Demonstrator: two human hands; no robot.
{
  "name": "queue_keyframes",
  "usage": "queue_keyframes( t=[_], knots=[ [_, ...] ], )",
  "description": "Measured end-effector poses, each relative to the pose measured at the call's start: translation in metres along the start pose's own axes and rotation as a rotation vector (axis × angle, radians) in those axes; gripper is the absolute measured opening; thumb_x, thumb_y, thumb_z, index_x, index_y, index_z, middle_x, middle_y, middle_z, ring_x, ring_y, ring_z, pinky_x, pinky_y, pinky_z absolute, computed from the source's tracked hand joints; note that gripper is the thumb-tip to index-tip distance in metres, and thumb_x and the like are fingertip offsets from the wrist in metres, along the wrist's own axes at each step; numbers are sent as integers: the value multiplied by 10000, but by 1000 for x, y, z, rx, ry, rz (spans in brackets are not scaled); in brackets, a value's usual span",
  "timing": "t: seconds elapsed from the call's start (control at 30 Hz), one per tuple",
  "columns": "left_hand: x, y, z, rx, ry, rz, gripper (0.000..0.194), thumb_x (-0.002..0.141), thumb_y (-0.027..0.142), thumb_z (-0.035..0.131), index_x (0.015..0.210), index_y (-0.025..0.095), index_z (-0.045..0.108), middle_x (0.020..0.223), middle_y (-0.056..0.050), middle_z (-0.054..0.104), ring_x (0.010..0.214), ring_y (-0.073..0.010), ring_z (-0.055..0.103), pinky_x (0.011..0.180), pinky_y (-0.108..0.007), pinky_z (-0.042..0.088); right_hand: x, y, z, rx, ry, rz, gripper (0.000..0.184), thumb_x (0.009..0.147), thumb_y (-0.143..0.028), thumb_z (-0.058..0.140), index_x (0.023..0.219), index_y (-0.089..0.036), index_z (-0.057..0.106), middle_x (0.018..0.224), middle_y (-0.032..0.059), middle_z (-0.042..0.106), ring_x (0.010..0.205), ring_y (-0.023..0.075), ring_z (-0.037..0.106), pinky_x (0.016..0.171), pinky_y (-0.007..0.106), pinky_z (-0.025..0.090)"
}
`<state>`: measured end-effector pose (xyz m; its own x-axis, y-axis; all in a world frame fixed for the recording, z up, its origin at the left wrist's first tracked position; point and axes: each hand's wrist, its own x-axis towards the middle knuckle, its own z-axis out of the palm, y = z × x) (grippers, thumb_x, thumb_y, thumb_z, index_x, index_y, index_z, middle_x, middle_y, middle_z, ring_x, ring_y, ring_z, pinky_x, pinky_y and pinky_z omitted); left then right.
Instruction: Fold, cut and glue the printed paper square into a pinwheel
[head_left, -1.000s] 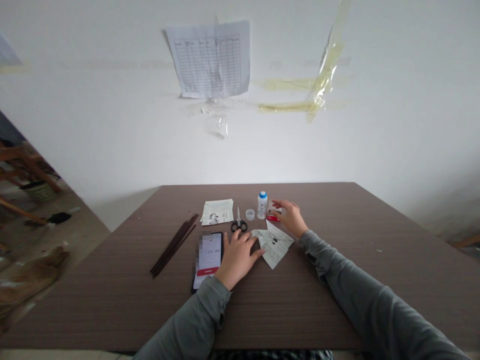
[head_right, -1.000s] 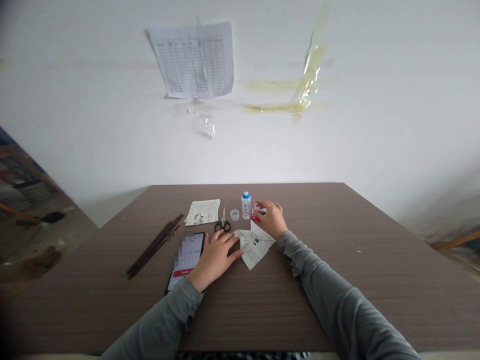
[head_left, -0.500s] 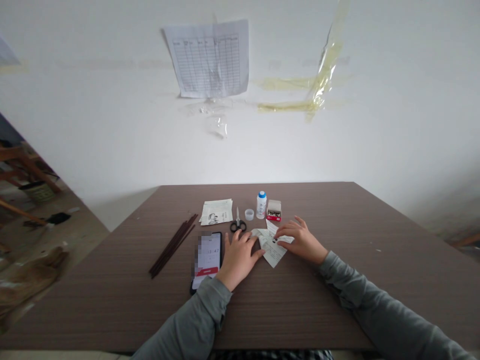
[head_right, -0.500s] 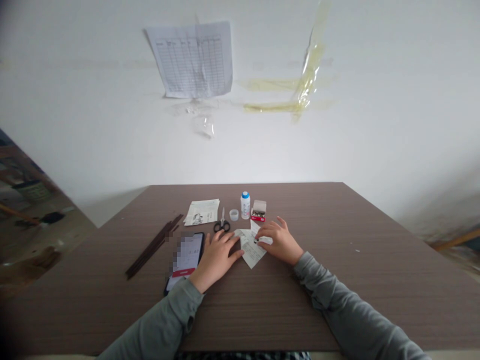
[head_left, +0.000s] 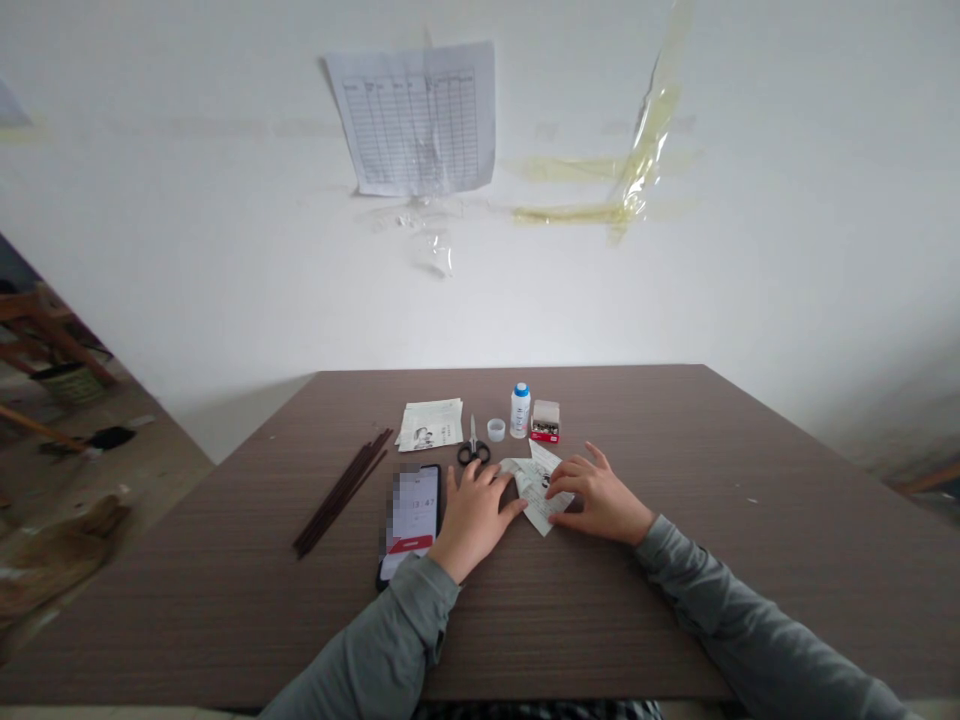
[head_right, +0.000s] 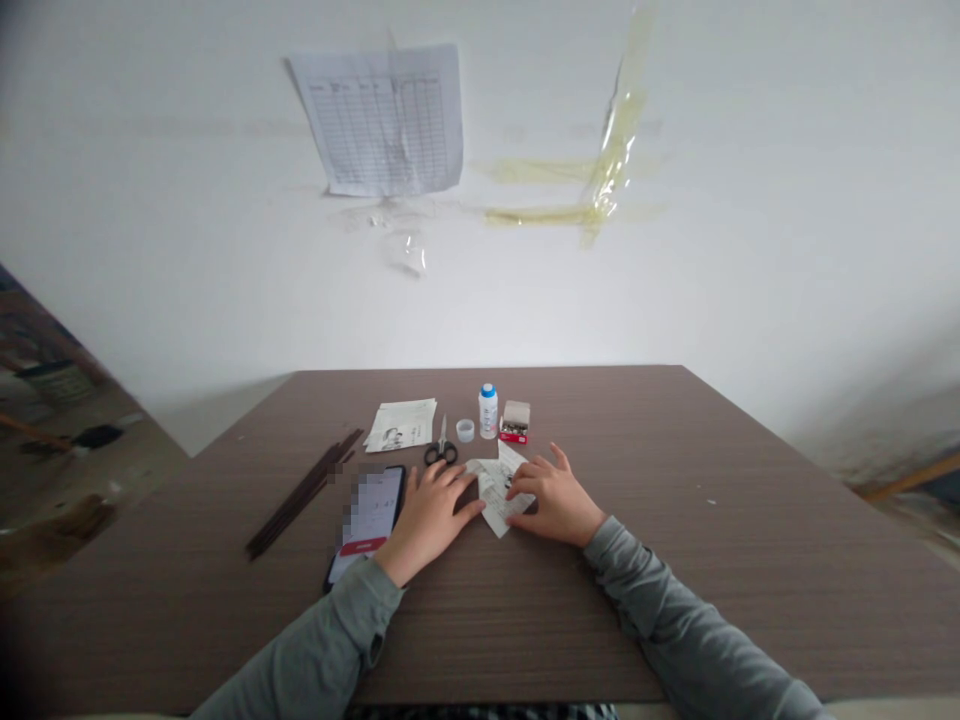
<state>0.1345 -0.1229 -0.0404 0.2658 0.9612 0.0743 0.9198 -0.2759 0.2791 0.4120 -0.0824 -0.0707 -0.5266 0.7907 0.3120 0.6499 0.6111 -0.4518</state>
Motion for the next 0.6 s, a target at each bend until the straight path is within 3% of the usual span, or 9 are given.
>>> queue_keyframes(
  t=[0.3,0.47,0.6],
  knots=[
    [0,-1,1,-13,18,20,433,1235,396,854,1659,326,908,1831,-157,823,1803,-530,644,1515,-932,441,0,-5,-1,-55,-16,-24,203,882,-291,1079,1056,-354,994,1256,104,1002,1276,469,915,1481,1044,319],
    [1,-2,2,5,10,21,442,1241,417,859,1674,339,901,1837,-149,820,1808,-516,646,1513,-936,443,1,-8,-3,-94,-30,-26,156,925,-302,1070,1048,-353,988,1255,97,996,1273,440,911,1490,976,395],
    [2,-2,4,12,32,17,425,1226,423,887,1645,357,923,1812,-137,839,1786,-528,669,1502,-932,468,1,-10,-5,-145,-49,-61,107,983,-291,1015,1083,-315,984,1263,115,990,1307,436,887,1453,1028,393]
  ],
)
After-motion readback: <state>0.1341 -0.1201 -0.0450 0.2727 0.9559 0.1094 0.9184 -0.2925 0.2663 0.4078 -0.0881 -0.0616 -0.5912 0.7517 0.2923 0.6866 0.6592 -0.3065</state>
